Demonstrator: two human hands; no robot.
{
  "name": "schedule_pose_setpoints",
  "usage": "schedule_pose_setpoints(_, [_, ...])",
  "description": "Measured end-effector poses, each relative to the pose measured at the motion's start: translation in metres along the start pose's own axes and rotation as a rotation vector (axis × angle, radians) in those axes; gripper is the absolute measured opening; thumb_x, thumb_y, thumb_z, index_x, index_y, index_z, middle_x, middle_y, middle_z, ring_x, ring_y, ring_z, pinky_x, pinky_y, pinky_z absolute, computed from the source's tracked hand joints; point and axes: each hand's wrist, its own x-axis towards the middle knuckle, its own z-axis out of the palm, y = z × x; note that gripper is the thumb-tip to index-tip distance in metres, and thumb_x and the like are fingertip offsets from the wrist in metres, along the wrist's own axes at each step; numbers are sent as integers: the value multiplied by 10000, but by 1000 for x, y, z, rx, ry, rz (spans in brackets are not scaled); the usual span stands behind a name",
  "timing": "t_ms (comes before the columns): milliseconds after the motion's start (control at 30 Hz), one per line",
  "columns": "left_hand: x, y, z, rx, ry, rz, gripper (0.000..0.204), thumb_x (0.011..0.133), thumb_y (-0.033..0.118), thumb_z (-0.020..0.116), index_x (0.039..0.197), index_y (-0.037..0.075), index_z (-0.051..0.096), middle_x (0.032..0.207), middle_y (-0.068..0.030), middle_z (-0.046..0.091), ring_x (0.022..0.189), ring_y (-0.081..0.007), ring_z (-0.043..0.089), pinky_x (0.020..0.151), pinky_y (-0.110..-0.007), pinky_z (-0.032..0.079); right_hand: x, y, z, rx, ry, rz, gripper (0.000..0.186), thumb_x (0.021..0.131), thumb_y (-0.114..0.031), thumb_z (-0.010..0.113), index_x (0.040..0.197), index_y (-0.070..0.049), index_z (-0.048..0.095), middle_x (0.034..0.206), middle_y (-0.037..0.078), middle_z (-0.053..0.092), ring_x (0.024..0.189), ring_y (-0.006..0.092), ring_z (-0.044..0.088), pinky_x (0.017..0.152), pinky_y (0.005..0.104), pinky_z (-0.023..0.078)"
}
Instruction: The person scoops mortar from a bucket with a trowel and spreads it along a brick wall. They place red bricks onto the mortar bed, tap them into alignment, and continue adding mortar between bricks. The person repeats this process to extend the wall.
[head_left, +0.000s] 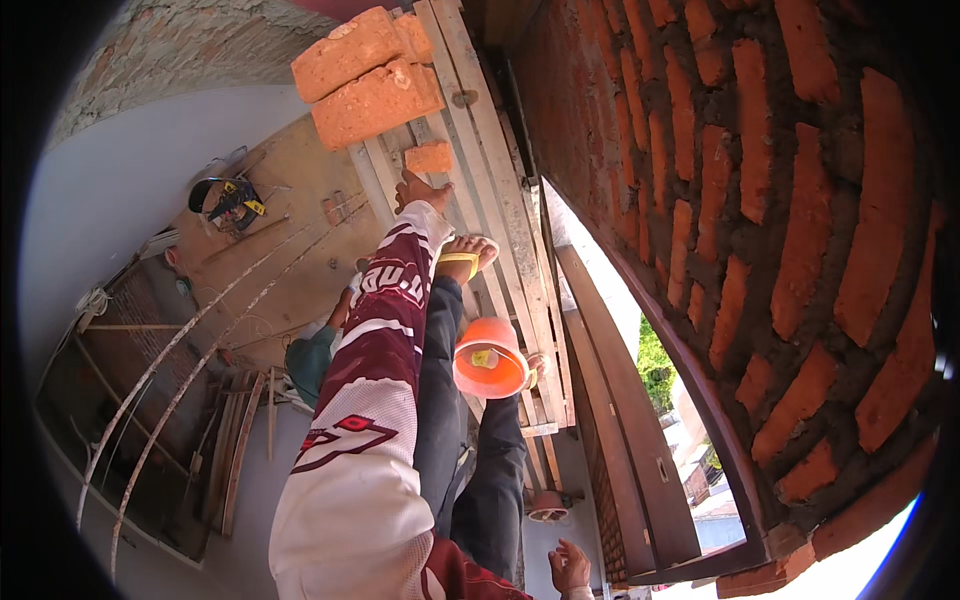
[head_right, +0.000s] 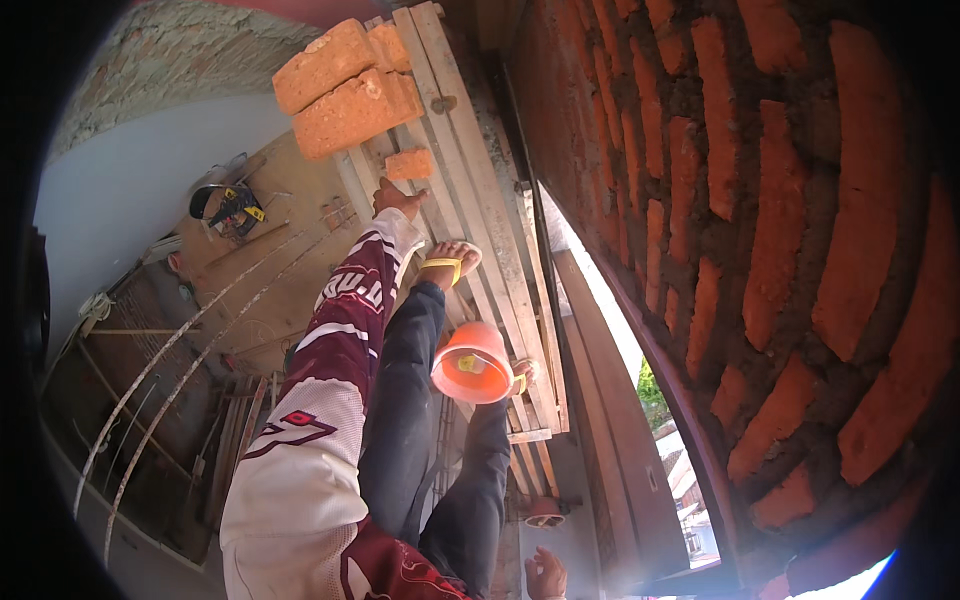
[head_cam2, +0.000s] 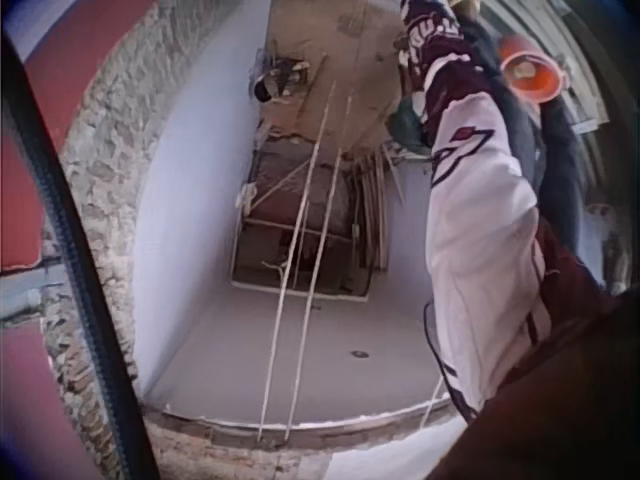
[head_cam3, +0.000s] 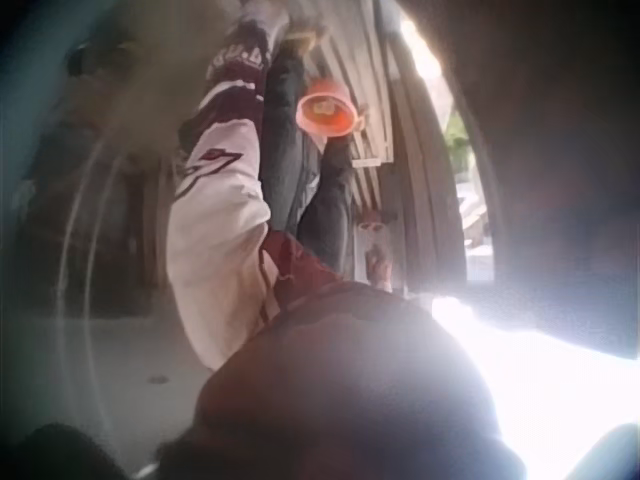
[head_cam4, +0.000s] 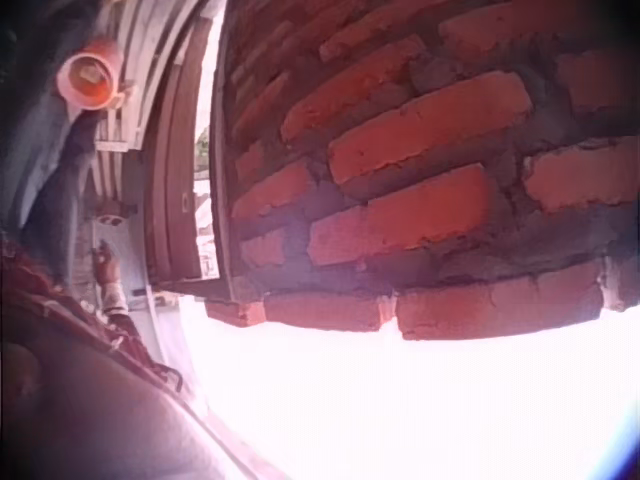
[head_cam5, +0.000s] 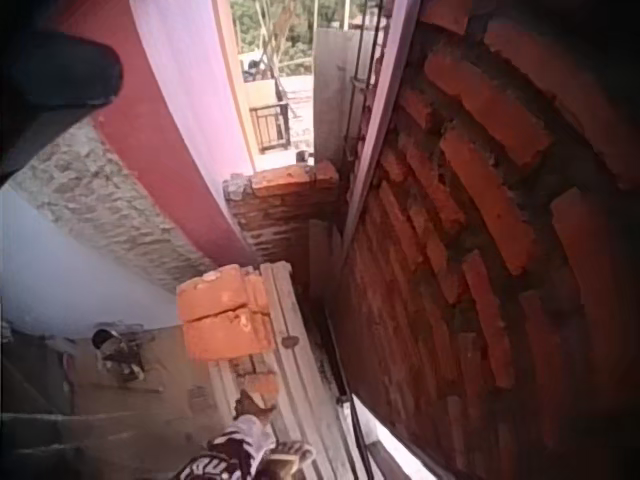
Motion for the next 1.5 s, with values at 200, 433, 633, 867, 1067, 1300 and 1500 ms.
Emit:
schedule_pose_setpoints(200, [49,25,57,34,175,-86,1336,664,530,864,1555,26,5,1475,-260,334,1376,-400,381,1125,-572,333,-1,-11,23,201,27,238,388,913,-308,709,1235,-96,664,875,80,678,863,246,642,807,398,514])
schedule_pose_setpoints(433, [39,13,59,-57,266,-58,971,631,436,879,1324,7,353,1292,-278,467,1258,-434,478,1029,-510,463,27,-13,26,288,4,228,502,877,-361,745,1305,-127,631,1008,100,685,961,238,646,881,384,512])
schedule_pose_setpoints(633, [-115,-54,45,-343,-151,457,867,600,406,887,1257,-13,506,1223,-203,597,1149,-342,598,997,-413,486,74,-92,-12,335,34,55,397,881,-218,717,1215,-16,642,992,155,727,905,231,719,806,335,566])
schedule_pose_setpoints(867, [-384,-37,-78,222,-871,1140,1145,607,466,861,1461,-12,268,1337,-310,463,1256,-450,468,1058,-478,398,60,-117,-31,989,37,91,744,893,-388,734,1358,129,471,970,159,704,862,195,696,672,301,563])
schedule_pose_setpoints(1067, [-561,8,-166,616,-1083,1525,1180,596,410,836,1508,-29,230,1410,-291,378,1332,-472,354,1129,-529,293,-36,-110,-57,1423,-91,69,770,857,-610,686,1400,-96,502,1315,90,581,1169,267,570,959,491,475])
schedule_pose_setpoints(1300, [-669,10,-180,883,-1015,2074,1123,581,408,868,1467,0,311,1247,-241,485,1179,-408,479,1002,-501,390,-88,-90,14,2086,250,-121,504,846,-273,796,1244,-86,551,1092,55,645,1006,205,643,876,449,519])
schedule_pose_setpoints(1500, [-758,1,-127,879,-1116,2407,1050,684,421,857,1491,21,315,1405,-291,419,1316,-450,412,1090,-522,337,-90,-27,84,2524,668,64,461,862,-242,772,1225,-52,561,1061,90,668,942,213,673,813,397,569])
